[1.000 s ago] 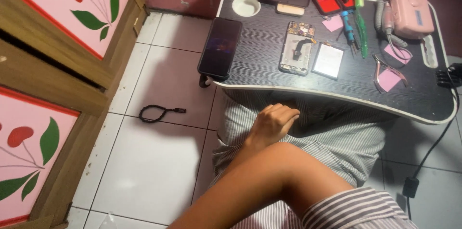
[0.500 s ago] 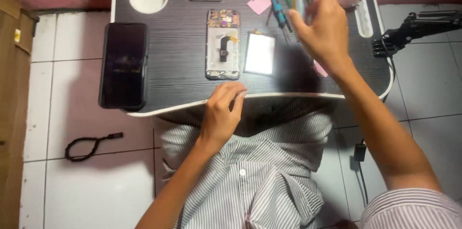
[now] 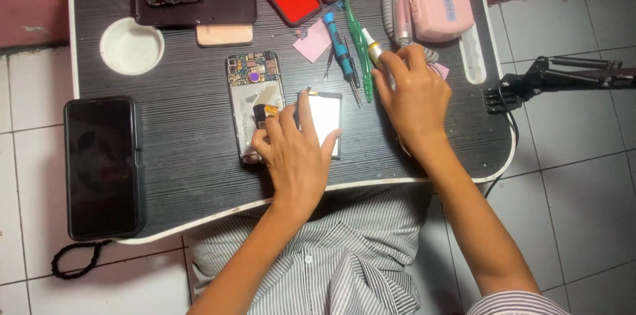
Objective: The person works on a disassembled smartphone, using a hot air gun to heat the motherboard and a brush to clean the battery. They then use pliers to remove a small component from the battery and place it on the table.
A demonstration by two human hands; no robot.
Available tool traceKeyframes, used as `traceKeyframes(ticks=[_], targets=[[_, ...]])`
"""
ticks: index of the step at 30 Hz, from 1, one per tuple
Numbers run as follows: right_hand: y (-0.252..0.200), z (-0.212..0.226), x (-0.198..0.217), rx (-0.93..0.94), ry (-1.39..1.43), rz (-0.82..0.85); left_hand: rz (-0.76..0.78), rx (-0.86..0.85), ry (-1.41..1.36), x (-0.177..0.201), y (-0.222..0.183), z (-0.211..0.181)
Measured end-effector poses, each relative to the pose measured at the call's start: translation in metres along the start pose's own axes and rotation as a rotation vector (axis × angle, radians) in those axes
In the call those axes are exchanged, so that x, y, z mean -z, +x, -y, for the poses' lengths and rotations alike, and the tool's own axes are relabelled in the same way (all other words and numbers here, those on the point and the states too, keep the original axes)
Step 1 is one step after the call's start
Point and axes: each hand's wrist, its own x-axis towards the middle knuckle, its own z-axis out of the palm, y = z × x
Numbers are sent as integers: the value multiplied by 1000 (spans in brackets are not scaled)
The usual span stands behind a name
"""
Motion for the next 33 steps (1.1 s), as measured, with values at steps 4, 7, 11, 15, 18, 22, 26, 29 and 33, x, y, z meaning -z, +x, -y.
traceKeyframes(ticks=[4, 7, 11, 15, 18, 22, 26, 29, 33], targets=[[-26, -18, 42, -93, 117, 87, 83, 70, -142, 11, 16, 2], [-53, -26, 63, -212, 230, 170, 163, 160, -369, 18, 30, 5], [-71, -11, 67, -318, 270, 435, 167, 127, -214, 8, 17, -1], [-77, -10, 56, -293, 177, 380, 147, 93, -24, 1, 13, -19], [-73, -15, 57, -248, 144, 294, 48, 119, -107, -6, 13, -26], [-67, -36, 81, -266, 261, 354, 120, 169, -196, -12, 22, -25], [-79, -59, 98, -771, 981, 419, 187, 200, -272, -13, 31, -15], [-92, -66, 94, -931, 1784, 318, 150, 185, -387, -13, 31, -6], [-85, -38, 85, -719, 2480, 341, 50, 297, -913, 0, 25, -3]])
